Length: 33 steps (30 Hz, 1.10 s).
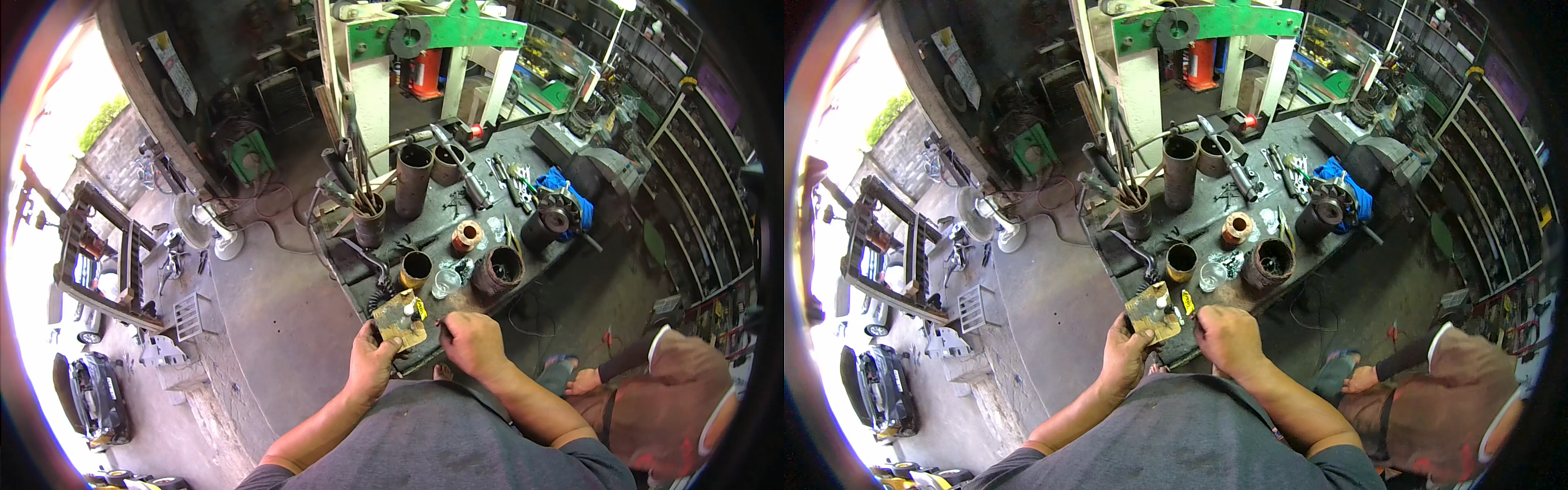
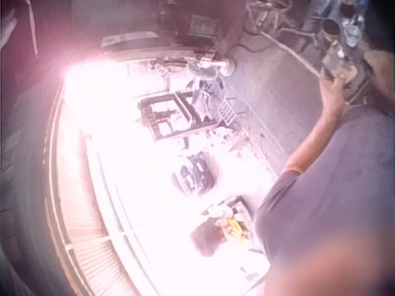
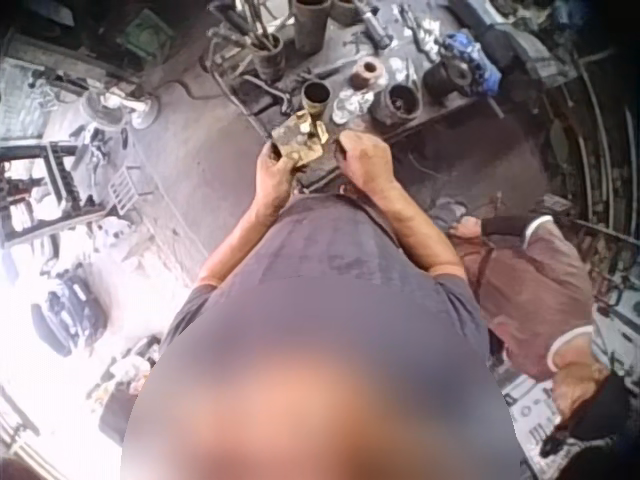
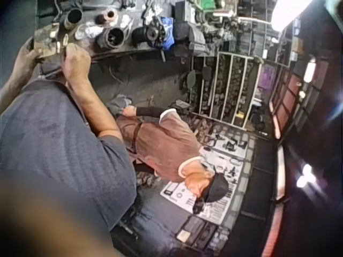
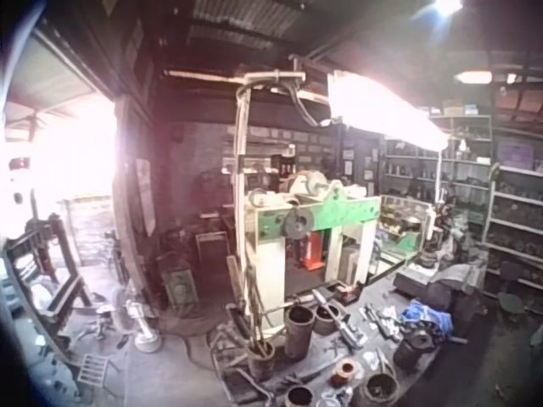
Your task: The person works at a cluttered workbench in a workshop, handling a mechanical assembly and applying a substance from a small packet onto a metal plate. They use a small tool to spread the substance and then apply it to the assembly, wiping it with a blue cloth.
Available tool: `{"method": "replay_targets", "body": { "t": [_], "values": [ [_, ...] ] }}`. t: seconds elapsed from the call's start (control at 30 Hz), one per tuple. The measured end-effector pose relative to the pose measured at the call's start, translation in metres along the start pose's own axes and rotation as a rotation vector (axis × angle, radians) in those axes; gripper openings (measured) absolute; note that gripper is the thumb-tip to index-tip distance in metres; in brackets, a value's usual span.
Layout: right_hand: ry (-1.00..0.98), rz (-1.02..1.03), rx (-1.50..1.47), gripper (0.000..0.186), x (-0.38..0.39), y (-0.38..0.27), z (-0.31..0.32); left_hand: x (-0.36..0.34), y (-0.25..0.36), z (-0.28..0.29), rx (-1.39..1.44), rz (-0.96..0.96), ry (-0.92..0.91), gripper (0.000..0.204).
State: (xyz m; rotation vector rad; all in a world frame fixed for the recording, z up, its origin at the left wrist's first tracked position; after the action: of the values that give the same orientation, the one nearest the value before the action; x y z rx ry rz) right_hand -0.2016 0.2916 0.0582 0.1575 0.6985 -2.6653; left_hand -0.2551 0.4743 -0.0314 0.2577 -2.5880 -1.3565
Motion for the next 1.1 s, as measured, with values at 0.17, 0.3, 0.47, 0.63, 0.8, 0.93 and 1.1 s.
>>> {"method": "replay_targets", "body": {
  "t": [0.17,0.3,0.47,0.63,0.8,0.93,1.1],
  "values": [
    [-0.029,-0.273,-0.504,0.019,-0.002,0.075,-0.041,-0.003,-0.009,0.040,0.105,0.083,0.141,0.041],
    [-0.336,-0.745,-0.689,0.023,0.021,0.136,-0.150,0.001,-0.010,0.082,0.031,0.067,0.218,0.031],
    [-0.307,-0.545,-0.413,0.026,0.006,0.120,-0.203,0.008,-0.011,0.118,-0.071,0.104,0.301,0.027],
    [-0.064,-0.109,-0.145,0.028,-0.013,0.070,-0.163,0.006,-0.010,0.126,-0.040,0.118,0.310,0.024],
    [-0.247,-0.125,-0.406,0.030,-0.008,0.070,-0.125,-0.007,-0.006,0.109,-0.014,0.063,0.287,0.029],
    [-0.397,-0.127,-0.393,0.027,-0.008,0.089,-0.104,-0.021,0.000,0.094,-0.017,-0.044,0.338,0.031],
    [-0.571,0.026,-0.487,0.030,-0.022,0.124,-0.091,-0.030,-0.006,0.079,-0.045,-0.223,0.513,0.025]
  ]
}}
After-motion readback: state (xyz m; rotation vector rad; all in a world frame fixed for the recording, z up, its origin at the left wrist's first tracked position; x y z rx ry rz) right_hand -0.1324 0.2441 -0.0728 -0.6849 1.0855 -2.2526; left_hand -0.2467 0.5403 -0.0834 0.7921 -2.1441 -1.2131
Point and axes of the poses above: each hand's wrist, its own x-axis away from the middle knuckle, its own z-axis out of the back of the hand, y = z × x, the point moved 9 cm from there along -x, towards the middle knuckle, and after that the axes turned 11 degrees about -z, right-handed, at the moved point
